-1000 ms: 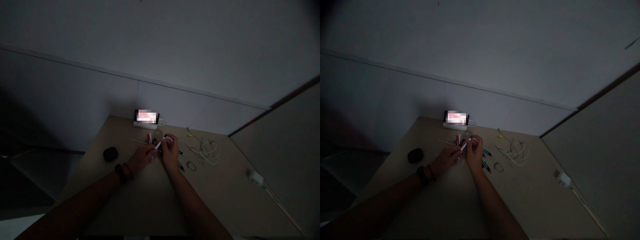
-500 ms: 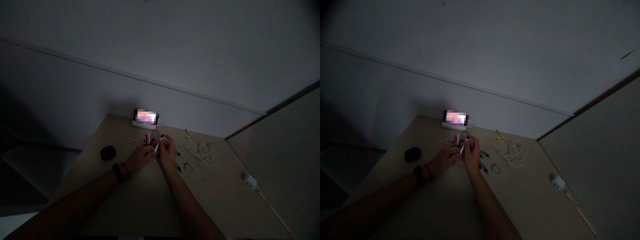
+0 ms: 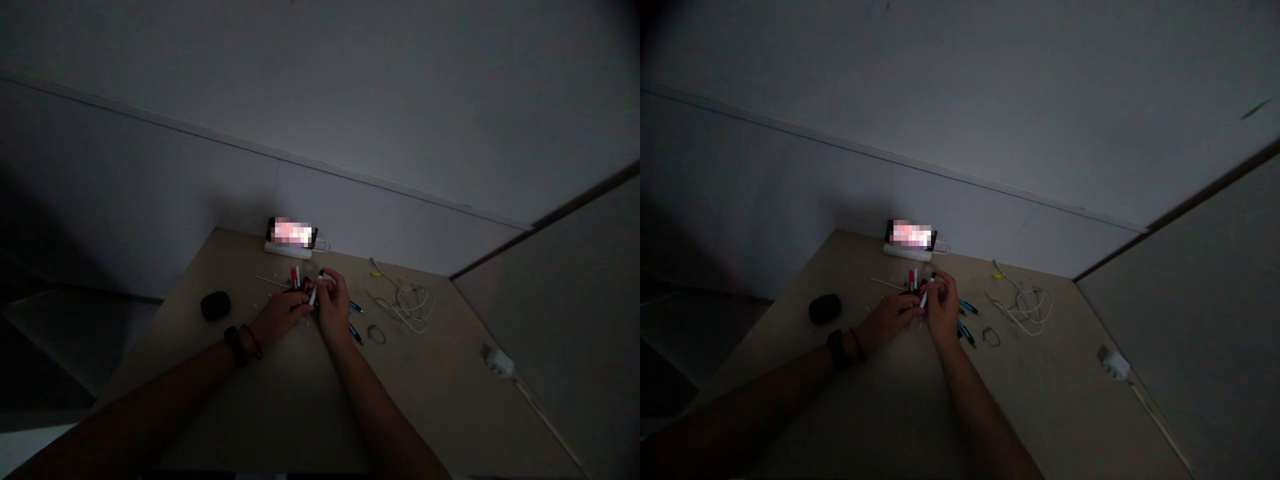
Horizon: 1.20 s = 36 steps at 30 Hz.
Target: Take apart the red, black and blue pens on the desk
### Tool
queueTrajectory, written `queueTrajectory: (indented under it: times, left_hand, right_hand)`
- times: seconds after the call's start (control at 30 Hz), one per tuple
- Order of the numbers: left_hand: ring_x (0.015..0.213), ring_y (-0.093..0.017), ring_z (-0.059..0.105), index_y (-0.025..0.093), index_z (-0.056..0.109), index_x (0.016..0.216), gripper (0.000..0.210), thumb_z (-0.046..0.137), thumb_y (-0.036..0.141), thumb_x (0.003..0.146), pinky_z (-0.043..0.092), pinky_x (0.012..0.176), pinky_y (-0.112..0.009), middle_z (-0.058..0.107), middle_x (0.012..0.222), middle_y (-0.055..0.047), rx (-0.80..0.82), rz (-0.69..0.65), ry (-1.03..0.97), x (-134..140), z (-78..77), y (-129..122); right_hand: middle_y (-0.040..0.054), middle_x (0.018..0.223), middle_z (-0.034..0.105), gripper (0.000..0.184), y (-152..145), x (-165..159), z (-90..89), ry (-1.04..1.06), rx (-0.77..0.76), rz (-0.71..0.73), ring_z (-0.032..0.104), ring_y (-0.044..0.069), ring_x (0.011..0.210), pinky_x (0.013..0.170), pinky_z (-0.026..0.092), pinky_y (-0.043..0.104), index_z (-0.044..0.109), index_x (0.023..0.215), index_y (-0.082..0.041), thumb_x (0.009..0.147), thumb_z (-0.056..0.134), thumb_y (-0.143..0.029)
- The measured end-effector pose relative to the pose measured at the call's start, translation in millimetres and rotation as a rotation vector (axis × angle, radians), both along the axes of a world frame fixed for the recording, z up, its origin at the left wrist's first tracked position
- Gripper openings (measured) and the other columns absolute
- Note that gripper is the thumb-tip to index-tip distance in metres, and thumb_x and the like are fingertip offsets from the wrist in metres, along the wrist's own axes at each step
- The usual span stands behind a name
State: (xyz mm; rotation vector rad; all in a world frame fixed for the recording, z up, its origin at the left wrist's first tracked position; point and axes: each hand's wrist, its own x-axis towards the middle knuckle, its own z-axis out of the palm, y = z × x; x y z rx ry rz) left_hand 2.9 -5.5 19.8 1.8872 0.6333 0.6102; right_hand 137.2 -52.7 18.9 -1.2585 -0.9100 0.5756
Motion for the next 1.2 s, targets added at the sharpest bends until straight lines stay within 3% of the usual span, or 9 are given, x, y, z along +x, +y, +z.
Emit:
queueTrajectory:
  times: [0.9, 1.2]
  left_hand:
    - [0.065, -0.015, 0.058, 0.018, 0.068, 0.081, 0.025, 0.054, 0.035, 0.091, 0.042, 0.063, -0.025, 0.067, 0.075, -0.002, 0.032, -0.037, -0.004, 1.2, -6.4, 2.8]
    - [0.062, -0.015, 0.058, 0.017, 0.069, 0.081, 0.026, 0.054, 0.035, 0.092, 0.041, 0.060, -0.024, 0.063, 0.067, -0.001, 0.014, -0.036, -0.011, 0.5, -4.9, 1.7]
  right_hand:
    - [-0.0012, 0.073, 0.066, 0.040, 0.2, 0.6, -3.1, -0.015, -0.011, 0.029, 0.060, 0.017, 0.058, 0.052, 0.047, 0.028, 0.057, 0.120, -0.024, 0.088, 0.064, -0.047]
    - [-0.0010, 0.074, 0.066, 0.040, 0.8, 0.4, -3.4, 0.005, -0.015, 0.027, 0.062, 0.018, 0.063, 0.055, 0.048, 0.028, 0.058, 0.120, -0.025, 0.088, 0.065, -0.047]
